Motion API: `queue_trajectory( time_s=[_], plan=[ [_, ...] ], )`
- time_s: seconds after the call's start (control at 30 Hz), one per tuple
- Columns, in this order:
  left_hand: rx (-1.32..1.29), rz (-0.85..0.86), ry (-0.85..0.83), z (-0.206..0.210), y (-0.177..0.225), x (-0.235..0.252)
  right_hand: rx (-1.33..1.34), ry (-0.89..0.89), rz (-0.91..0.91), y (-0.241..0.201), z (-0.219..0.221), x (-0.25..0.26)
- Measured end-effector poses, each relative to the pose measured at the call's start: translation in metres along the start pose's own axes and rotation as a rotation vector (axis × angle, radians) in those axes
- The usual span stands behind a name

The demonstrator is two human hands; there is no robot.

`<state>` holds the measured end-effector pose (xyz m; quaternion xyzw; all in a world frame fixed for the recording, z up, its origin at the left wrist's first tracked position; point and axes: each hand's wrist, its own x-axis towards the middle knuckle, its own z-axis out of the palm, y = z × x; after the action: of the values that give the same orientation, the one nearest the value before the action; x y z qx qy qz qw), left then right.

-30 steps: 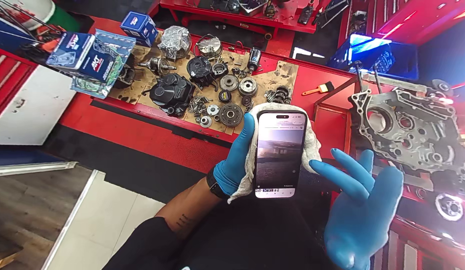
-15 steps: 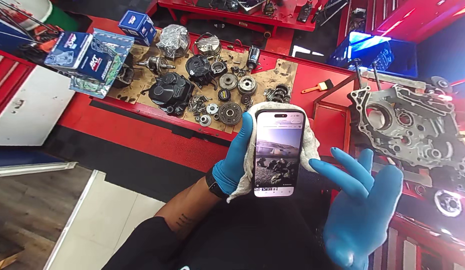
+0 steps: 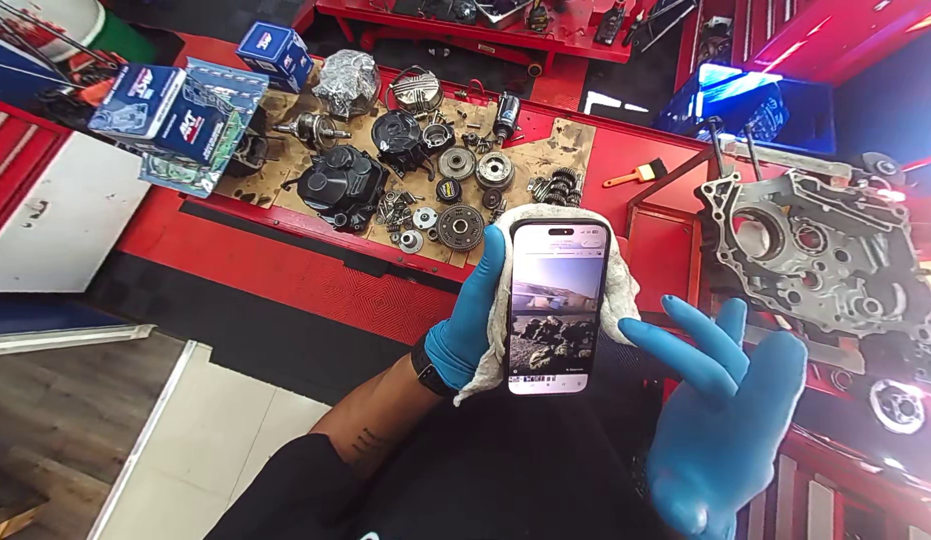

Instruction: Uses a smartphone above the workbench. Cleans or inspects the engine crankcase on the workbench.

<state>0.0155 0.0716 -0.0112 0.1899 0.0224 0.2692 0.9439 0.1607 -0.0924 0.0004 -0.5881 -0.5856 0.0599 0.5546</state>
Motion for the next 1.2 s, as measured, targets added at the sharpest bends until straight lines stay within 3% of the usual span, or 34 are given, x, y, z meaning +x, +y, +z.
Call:
queue_trajectory(
  time_s=[1.2],
  plan=[
    [-0.020, -0.015, 0.000, -0.0004, 0.0006, 0.0054, 0.020, -0.009, 0.005, 0.0043, -0.0008, 0.0044]
  ],
)
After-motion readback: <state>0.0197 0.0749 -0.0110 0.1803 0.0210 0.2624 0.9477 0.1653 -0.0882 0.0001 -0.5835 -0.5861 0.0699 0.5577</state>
